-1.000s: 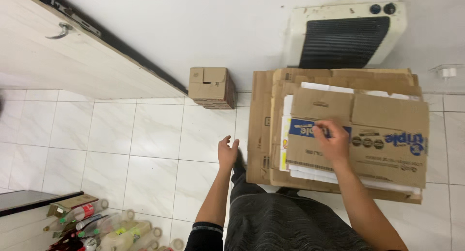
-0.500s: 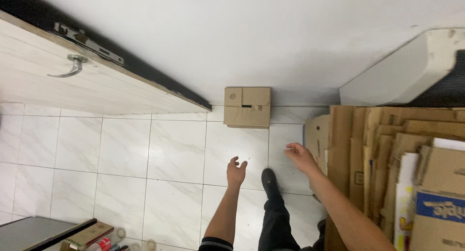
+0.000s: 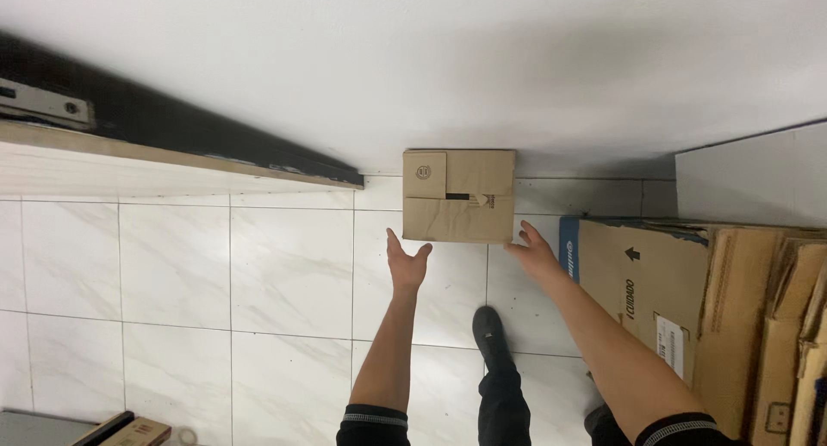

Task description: The person organizes cardboard boxes by flattening them and stacking them on top of other boxes.

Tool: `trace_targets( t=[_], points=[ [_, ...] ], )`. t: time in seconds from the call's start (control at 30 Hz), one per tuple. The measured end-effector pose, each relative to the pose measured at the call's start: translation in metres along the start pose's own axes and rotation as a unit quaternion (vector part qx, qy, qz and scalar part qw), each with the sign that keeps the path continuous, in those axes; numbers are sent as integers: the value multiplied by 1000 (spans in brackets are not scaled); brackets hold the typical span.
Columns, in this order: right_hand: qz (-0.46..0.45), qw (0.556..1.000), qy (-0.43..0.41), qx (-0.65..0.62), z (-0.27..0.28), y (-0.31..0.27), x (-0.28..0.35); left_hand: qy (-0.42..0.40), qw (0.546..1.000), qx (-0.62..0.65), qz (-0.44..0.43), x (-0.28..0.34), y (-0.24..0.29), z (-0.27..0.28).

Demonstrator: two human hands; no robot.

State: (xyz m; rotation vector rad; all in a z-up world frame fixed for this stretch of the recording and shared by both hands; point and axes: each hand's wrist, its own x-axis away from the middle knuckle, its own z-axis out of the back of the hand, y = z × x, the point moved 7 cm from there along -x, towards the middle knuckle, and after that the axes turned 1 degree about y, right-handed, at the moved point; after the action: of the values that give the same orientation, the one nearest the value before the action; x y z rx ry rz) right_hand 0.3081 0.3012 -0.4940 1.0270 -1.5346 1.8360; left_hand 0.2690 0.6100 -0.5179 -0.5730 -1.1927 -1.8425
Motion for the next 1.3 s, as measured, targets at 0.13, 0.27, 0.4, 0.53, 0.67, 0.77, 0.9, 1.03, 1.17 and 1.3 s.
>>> trace_targets(
  t=[0.13,0.27,0.4,0.53,0.67,0.77,0.9,1.03,1.17,1.3],
  points=[
    [14,999,-38,-15,-16,-36,13,-63,998,-4,16,5,16,-6],
    [2,1000,-15,-9,-8,-29,22,-51,998,33,19,26,27,4],
    [12,999,15,-39,-4,-66,86,-32,994,108,-13,41,6,2],
    [21,996,20,-84,11,-74,140,-41,984,174,-21,122,31,22],
    [80,990,26,-112,48,-57,186,-36,970,236,-41,183,32,39],
    [124,985,35,-115,81,-61,234,-52,958,279,-47,263,71,51],
    [165,972,74,-152,132,-54,300,-99,950,278,-98,398,147,59],
    [205,964,70,-157,184,-72,401,-112,944,273,-148,452,156,27],
    [259,956,44,-129,246,-79,500,-108,929,281,-215,508,147,-18],
    [295,949,37,-108,327,-58,561,-109,937,241,-228,569,142,-82]
  ],
)
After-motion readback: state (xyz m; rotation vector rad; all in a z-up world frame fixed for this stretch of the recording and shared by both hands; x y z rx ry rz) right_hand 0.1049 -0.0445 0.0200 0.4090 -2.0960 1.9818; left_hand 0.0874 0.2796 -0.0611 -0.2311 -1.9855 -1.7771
